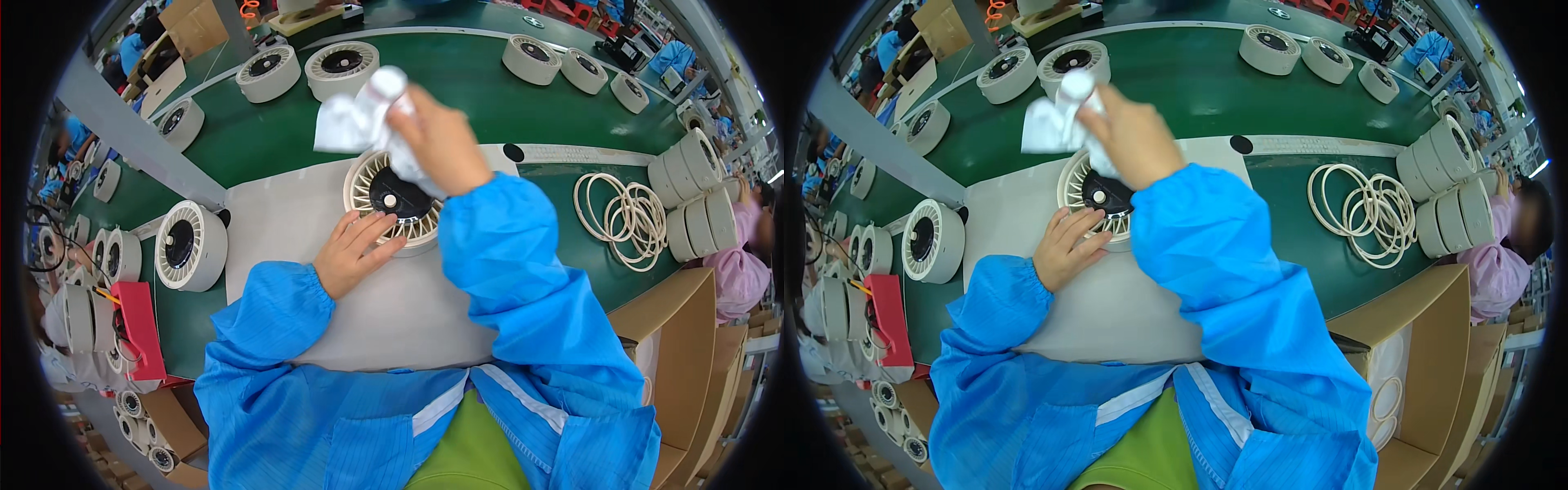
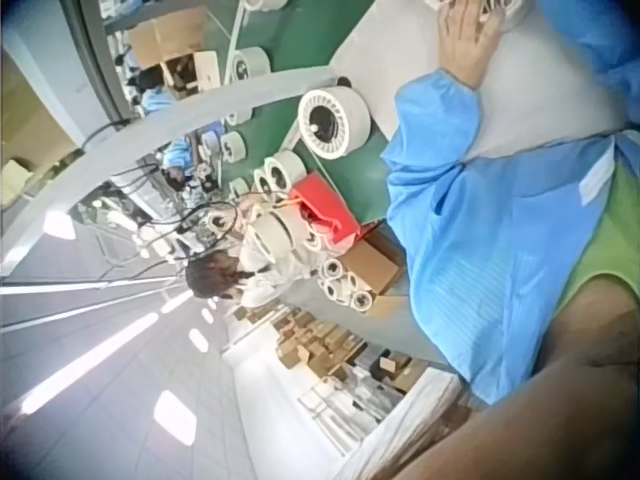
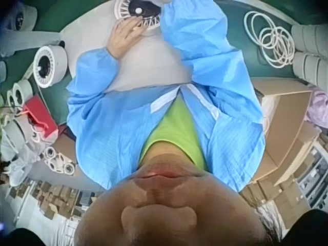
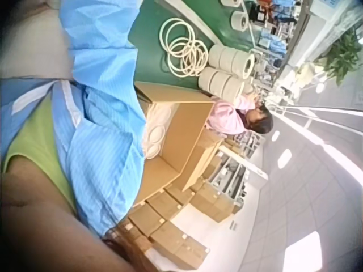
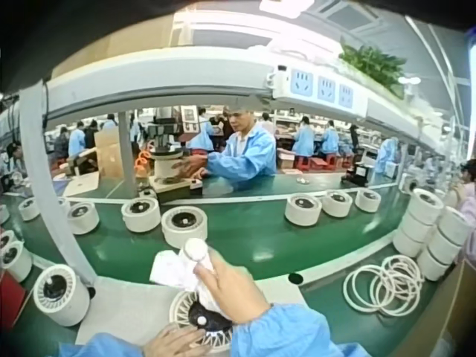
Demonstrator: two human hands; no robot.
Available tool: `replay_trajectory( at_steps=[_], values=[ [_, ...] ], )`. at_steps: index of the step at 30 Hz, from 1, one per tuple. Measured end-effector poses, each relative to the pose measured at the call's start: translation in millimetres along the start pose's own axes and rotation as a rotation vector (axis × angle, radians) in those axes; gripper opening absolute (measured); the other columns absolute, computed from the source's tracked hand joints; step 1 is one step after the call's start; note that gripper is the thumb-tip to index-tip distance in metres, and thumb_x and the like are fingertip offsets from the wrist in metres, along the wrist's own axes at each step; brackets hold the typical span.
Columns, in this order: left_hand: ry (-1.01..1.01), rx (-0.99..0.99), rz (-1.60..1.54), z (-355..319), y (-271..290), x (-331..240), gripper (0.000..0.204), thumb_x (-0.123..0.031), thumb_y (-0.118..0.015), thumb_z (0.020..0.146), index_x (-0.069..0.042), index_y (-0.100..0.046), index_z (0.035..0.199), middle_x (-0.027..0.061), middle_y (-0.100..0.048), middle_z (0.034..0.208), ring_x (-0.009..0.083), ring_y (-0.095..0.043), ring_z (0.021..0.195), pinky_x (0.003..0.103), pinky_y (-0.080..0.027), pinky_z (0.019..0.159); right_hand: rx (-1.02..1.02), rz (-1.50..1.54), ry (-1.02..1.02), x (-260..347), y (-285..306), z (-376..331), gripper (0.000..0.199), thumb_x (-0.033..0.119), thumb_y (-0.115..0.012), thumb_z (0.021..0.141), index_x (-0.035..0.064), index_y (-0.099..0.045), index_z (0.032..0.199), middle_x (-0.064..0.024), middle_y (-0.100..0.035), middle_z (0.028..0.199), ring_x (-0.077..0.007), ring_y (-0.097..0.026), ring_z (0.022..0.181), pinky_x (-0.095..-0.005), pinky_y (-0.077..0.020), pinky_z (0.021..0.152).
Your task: Cleaning and inspecting circular fan components and plastic rings on a manufacturing assembly line.
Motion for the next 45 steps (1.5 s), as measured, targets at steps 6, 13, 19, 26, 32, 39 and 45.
replay_trajectory(
  at_steps=[6,13,19,26,32,39,45],
  values=[
    [-0.005,0.003,0.028,0,0,1,0.047,-0.013,-0.066,0.067,-0.016,-0.049,0.112,0.0074,-0.047,0.119,0.0249,-0.046,0.107,0.042,-0.034,0.092,0.025,-0.286,-0.184,-28,2,-8,0.036,0.028,-0.049,0.084,0.0143,-0.046,0.118,-0.0233,-0.059,0.081,-0.0403,-0.056,0.075,-0.0451,-0.0451,0.063],
    [-0.186,-0.053,0.02,47,-32,55,0.051,-0.012,-0.065,0.067,-0.015,-0.047,0.115,0.0077,-0.046,0.119,0.0244,-0.045,0.107,0.042,-0.033,0.093,-0.197,-0.679,-0.496,-155,67,-59,0.049,0.026,-0.055,0.081,0.0235,-0.038,0.127,-0.0215,-0.057,0.094,-0.0366,-0.055,0.086,-0.0441,-0.0435,0.073],
    [0.002,-0.014,0.107,140,-103,105,0.064,-0.012,-0.068,0.064,-0.014,-0.039,0.122,0.0094,-0.04,0.125,0.0306,-0.037,0.116,0.048,-0.03,0.094,-0.287,-0.677,-0.71,-173,128,-70,0.041,0.034,-0.062,0.074,0.0119,-0.058,0.108,-0.0187,-0.056,0.101,-0.0329,-0.055,0.091,-0.0409,-0.0434,0.079],
    [0.425,0.014,0.541,167,-87,140,0.075,-0.02,-0.073,0.061,-0.01,-0.035,0.125,0.0141,-0.035,0.128,0.0328,-0.032,0.12,0.047,-0.03,0.095,-0.175,-0.978,-1.17,-206,177,-108,0.028,0.031,-0.058,0.077,0.0091,-0.065,0.093,-0.0136,-0.062,0.091,-0.0308,-0.058,0.088,-0.0399,-0.0453,0.074],
    [0.284,0.164,0.431,146,-88,217,0.078,-0.021,-0.074,0.058,-0.006,-0.035,0.124,0.0158,-0.037,0.127,0.0352,-0.033,0.119,0.046,-0.033,0.093,-0.483,-0.974,-1.024,-164,177,-98,0.021,0.022,-0.051,0.082,0.0083,-0.065,0.089,-0.0098,-0.064,0.085,-0.0306,-0.06,0.078,-0.0391,-0.0455,0.062],
    [0.128,0.001,0.19,104,-19,135,0.071,-0.019,-0.073,0.056,-0.004,-0.042,0.118,0.0168,-0.039,0.127,0.0369,-0.037,0.116,0.047,-0.033,0.092,-0.608,-0.436,-0.732,-111,178,-98,0.022,0.021,-0.05,0.084,0.0036,-0.063,0.086,-0.0108,-0.061,0.069,-0.0175,-0.058,0.061,-0.0276,-0.0424,0.053],
    [-0.161,0.237,0.102,19,25,26,0.071,-0.025,-0.071,0.059,-0.004,-0.041,0.12,0.0172,-0.036,0.13,0.0382,-0.032,0.12,0.049,-0.031,0.094,-0.494,0.144,-0.532,-93,153,-78,0.019,0.018,-0.053,0.083,0.0009,-0.059,0.089,-0.0059,-0.056,0.061,-0.0087,-0.049,0.054,-0.0241,-0.04,0.051]
  ],
)
Point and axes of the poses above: each hand's wrist, its own z-axis towards the middle knuckle, its own y-axis out of the back of the hand, x = y × z, the point moved 1 cm from there along z, towards the middle knuckle
